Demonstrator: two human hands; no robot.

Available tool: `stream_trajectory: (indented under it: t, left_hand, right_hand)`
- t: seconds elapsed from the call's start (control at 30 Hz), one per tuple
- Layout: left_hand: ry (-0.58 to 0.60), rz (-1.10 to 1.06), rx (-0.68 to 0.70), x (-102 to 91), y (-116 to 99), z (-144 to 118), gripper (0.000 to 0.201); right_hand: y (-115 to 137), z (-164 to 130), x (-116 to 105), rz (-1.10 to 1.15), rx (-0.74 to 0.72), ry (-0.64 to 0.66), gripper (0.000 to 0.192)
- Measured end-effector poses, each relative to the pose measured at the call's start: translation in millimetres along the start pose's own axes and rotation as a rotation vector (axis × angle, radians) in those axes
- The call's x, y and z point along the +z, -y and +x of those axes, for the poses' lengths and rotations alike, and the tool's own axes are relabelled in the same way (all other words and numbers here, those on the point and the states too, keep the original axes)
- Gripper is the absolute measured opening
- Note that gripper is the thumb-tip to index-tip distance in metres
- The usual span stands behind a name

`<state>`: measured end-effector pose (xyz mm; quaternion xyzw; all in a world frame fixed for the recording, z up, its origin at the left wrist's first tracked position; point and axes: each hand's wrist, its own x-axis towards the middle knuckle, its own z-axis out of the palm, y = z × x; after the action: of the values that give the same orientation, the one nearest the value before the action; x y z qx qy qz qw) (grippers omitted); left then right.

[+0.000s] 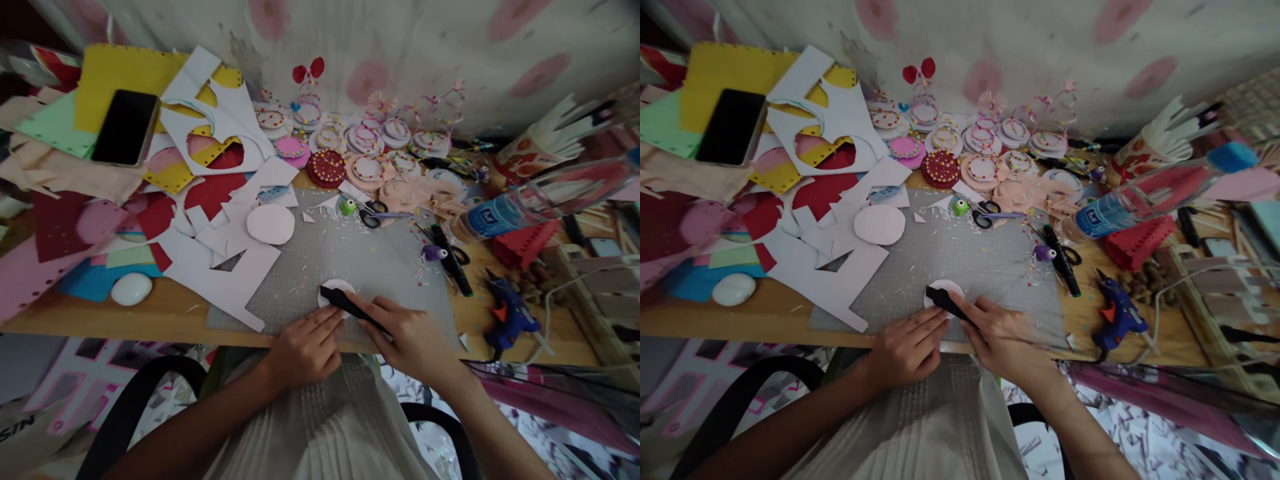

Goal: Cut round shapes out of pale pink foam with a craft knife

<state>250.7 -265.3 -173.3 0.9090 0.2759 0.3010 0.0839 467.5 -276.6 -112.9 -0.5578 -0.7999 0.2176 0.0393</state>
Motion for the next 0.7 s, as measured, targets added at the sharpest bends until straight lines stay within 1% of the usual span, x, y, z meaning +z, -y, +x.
stream_trajectory:
  t: [0.1,0.2,0.27,0.33,0.4,0.47,0.57,0.7]
  left_hand:
    - [-0.014,0.001,-0.004,0.4,-0.3,-0.3,0.033]
    - [-0.016,0.004,0.001,0.6,-0.5,-1.0,0.033]
    - [-0.015,0.006,0.004,1.2,-0.4,-1.7,0.034]
    - [-0.015,0.001,0.004,1.9,-0.2,-2.5,0.034]
    - [-0.013,-0.007,0.003,2.6,0.1,-3.3,0.035]
    - [-0.005,-0.015,0.002,3.1,0.3,-4.0,0.036]
    - [-0.002,-0.020,0.002,3.3,0.3,-4.3,0.036]
    - [-0.027,-0.015,0.001,2.5,-0.3,-2.9,0.033]
  right_hand:
    - [-1.9,-0.6,5.3,0.269,0.012,-0.059,0.054]
    - [-3.4,-0.3,9.5,0.489,0.113,-0.140,0.057]
    - [-2.9,0.1,10.4,0.635,0.180,-0.160,0.056]
    - [-1.3,0.1,10.6,0.841,0.204,-0.145,0.056]
    - [0.6,-0.9,11.8,1.072,0.202,-0.102,0.054]
    - [2.1,-3.0,14.9,1.258,0.197,-0.059,0.050]
    - [3.7,-6.8,21.2,1.362,0.210,-0.055,0.046]
    - [6.0,-9.8,26.1,1.311,0.236,-0.096,0.045]
